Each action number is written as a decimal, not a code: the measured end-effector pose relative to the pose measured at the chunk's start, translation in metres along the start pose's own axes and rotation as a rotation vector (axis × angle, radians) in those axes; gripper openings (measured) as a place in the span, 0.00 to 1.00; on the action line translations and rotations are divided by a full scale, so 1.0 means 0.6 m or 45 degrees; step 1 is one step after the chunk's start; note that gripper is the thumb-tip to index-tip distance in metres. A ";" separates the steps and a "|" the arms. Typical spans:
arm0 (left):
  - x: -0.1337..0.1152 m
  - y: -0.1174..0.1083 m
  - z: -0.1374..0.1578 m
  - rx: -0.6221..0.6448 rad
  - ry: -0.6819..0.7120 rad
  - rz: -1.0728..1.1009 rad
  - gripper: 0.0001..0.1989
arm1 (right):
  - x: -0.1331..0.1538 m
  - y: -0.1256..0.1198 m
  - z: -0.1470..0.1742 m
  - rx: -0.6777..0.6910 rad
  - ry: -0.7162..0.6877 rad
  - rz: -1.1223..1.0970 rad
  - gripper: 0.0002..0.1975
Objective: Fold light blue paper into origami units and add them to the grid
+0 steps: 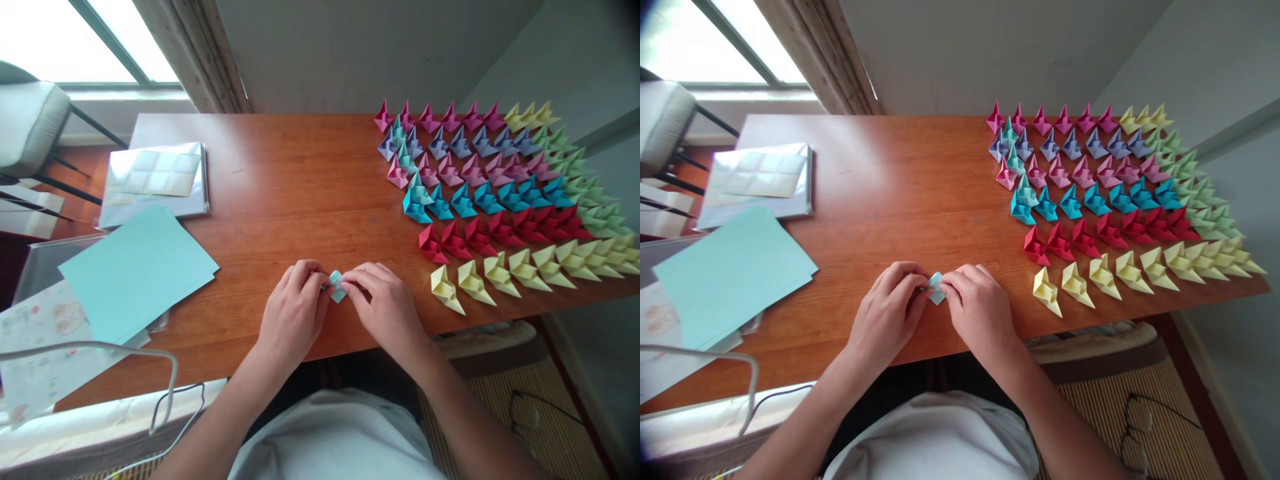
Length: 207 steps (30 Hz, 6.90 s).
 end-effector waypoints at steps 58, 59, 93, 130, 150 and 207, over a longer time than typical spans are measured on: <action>0.016 -0.013 -0.001 0.047 -0.124 0.794 0.07 | 0.006 -0.008 0.014 -0.077 -0.018 -0.586 0.06; 0.016 -0.012 0.000 0.037 -0.132 0.837 0.07 | 0.007 -0.009 0.014 -0.081 -0.015 -0.619 0.06; 0.006 -0.011 0.012 0.006 0.149 0.131 0.03 | 0.001 -0.008 0.012 0.005 -0.248 -0.016 0.04; -0.006 -0.009 -0.014 0.214 -0.091 -0.223 0.10 | -0.007 -0.009 0.001 0.078 0.173 0.060 0.07; 0.000 -0.007 -0.009 0.203 -0.029 -0.077 0.07 | -0.001 -0.007 0.001 0.012 0.174 0.129 0.07; -0.009 0.002 -0.002 0.407 -0.101 0.792 0.05 | 0.013 -0.037 0.030 0.003 -0.050 -0.554 0.11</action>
Point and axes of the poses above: each hand's wrist, its own z-axis away from the middle knuckle, its own y-axis out of the palm, x = y × z, the point moved 6 cm from there along -z, towards the middle knuckle, and after that the axes turned 12 degrees about x, right-handed, at the moved point
